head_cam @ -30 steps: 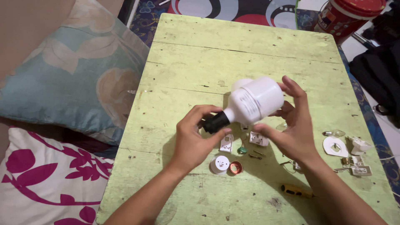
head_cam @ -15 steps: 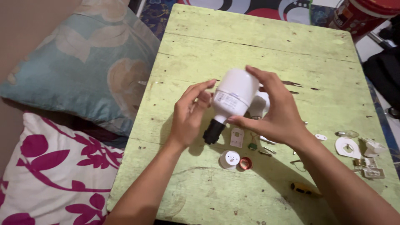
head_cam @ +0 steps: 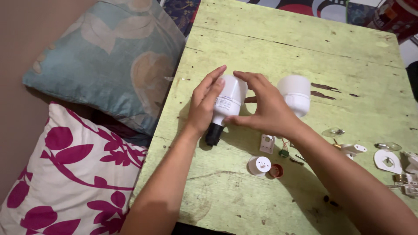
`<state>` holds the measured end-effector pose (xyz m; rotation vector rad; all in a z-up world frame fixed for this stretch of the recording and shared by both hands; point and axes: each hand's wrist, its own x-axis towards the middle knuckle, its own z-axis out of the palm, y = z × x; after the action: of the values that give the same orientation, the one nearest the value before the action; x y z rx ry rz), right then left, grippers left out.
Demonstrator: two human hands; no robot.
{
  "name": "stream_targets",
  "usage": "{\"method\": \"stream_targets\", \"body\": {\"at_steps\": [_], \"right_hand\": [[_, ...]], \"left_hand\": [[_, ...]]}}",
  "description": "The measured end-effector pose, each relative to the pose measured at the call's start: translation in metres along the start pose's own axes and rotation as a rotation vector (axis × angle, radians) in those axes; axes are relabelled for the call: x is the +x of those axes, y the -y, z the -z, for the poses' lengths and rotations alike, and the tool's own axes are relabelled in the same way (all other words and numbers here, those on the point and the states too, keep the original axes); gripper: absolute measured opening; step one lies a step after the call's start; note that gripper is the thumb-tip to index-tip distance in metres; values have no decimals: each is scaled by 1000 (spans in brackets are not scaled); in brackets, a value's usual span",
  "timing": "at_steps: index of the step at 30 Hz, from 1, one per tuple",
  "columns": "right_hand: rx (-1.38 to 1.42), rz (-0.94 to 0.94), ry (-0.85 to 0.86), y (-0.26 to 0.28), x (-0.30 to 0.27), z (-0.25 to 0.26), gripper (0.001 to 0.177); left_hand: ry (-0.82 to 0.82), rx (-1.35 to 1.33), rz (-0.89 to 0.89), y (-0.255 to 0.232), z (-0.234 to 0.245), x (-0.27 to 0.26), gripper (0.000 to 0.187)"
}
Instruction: The person disassembles a white LED bulb using a screwdriver, then reassembles it with a black adapter base. They handle multiple bulb components and small parts on a light green table.
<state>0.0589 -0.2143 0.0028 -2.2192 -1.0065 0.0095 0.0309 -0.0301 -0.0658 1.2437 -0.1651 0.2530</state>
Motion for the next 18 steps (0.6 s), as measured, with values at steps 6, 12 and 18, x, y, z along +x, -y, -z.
{"method": "stream_targets", "body": {"at_steps": [6,12,18], "right_hand": [[91,12,18,-2,5,-13,98],[103,50,39,-4,9,-20,99],[49,43,54,-4,9,-20,107]], "left_hand": [[-93,189,-86,8,5,3,44],[-152,244,-114,12,6,6,46],[-156,232,-103,11,6,6,52]]}}
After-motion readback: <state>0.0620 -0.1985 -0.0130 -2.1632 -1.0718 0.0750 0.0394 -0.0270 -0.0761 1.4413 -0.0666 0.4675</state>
